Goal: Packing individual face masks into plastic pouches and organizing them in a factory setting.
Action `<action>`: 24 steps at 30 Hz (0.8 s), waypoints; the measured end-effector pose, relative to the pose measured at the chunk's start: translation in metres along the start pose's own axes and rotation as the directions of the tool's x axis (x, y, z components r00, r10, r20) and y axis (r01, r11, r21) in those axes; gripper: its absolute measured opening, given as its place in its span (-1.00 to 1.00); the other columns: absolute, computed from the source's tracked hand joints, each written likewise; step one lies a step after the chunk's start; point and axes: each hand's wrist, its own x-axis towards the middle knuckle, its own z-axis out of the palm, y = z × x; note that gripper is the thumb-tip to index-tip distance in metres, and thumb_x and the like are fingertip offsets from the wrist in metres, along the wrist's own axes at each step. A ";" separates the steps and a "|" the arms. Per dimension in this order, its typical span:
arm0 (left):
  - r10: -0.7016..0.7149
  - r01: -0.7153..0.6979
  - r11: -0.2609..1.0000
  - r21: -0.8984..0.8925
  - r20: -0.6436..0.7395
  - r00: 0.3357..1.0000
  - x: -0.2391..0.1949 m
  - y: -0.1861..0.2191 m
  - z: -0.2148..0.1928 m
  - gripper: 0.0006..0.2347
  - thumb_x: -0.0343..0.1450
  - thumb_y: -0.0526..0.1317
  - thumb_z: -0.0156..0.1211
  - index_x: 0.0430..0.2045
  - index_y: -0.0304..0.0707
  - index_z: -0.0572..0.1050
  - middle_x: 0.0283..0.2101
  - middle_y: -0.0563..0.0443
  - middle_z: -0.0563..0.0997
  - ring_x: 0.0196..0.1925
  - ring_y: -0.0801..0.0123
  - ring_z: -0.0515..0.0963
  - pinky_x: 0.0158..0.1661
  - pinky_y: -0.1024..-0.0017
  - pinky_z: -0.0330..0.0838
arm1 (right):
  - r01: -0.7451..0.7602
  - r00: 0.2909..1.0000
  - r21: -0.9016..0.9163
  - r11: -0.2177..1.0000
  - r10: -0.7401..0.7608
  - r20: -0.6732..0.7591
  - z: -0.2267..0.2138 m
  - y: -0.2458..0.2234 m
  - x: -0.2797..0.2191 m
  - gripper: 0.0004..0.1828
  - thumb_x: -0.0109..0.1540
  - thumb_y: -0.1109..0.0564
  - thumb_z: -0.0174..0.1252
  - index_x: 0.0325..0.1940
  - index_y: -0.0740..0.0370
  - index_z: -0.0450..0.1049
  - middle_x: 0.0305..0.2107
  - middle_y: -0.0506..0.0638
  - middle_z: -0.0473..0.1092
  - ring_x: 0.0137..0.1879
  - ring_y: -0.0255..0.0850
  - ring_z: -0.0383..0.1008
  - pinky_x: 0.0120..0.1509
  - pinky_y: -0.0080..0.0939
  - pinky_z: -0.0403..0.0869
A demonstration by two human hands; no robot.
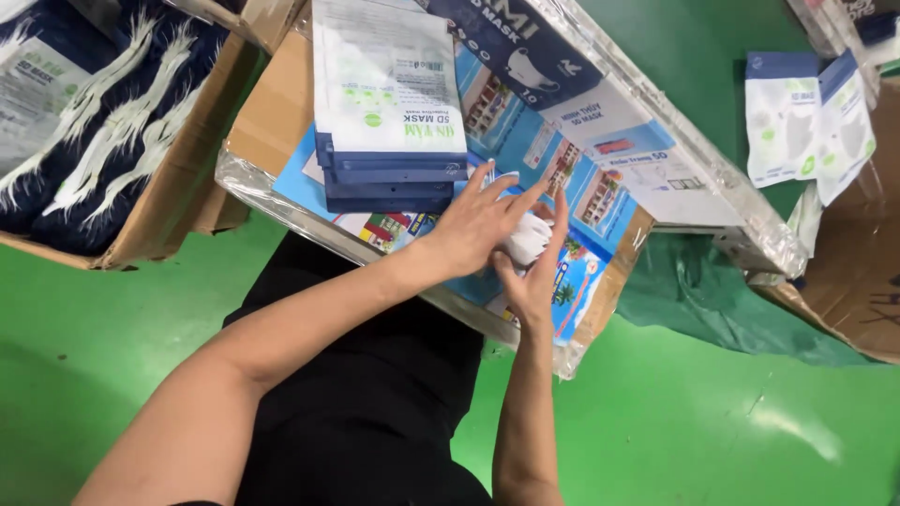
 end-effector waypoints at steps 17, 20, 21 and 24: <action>0.065 -0.036 0.935 0.354 -0.072 0.995 -0.054 -0.098 -0.060 -0.92 0.27 -0.25 0.17 -0.47 -0.24 0.52 -0.29 -0.02 0.51 -0.13 0.17 0.52 -0.19 0.28 0.41 | -0.088 0.971 0.035 0.996 0.094 -0.221 -0.061 0.003 0.006 -0.67 0.34 0.14 0.10 0.18 0.29 0.40 -0.04 0.05 0.45 0.05 -0.19 0.47 0.24 -0.09 0.49; 0.119 -0.064 0.878 0.475 -0.085 0.989 -0.047 -0.105 -0.040 -0.90 0.22 -0.22 0.18 -0.59 -0.24 0.55 -0.40 0.02 0.52 -0.20 0.23 0.53 -0.31 0.37 0.44 | 0.027 0.994 -0.208 0.978 -0.048 -0.096 -0.031 -0.022 0.029 -0.73 0.39 0.20 0.11 0.17 0.35 0.42 -0.06 0.07 0.44 0.02 -0.21 0.45 0.23 -0.14 0.47; 0.142 -0.084 0.850 0.520 -0.074 0.987 -0.043 -0.105 -0.032 -0.88 0.20 -0.20 0.19 -0.65 -0.25 0.57 -0.45 0.03 0.52 -0.22 0.25 0.53 -0.35 0.42 0.45 | 0.036 0.997 -0.122 0.992 -0.043 -0.062 -0.018 -0.034 0.034 -0.73 0.41 0.21 0.09 0.18 0.36 0.41 -0.04 0.07 0.45 0.03 -0.21 0.46 0.22 -0.17 0.47; 0.129 -0.054 0.843 0.535 -0.104 0.986 -0.027 -0.112 -0.015 -0.86 0.16 -0.18 0.20 -0.73 -0.26 0.58 -0.51 0.01 0.54 -0.32 0.24 0.54 -0.51 0.39 0.41 | -0.123 0.992 0.359 0.925 0.127 0.015 -0.018 0.021 0.060 -0.72 0.42 0.21 0.03 0.21 0.36 0.37 -0.02 0.07 0.47 0.04 -0.21 0.51 0.17 -0.22 0.51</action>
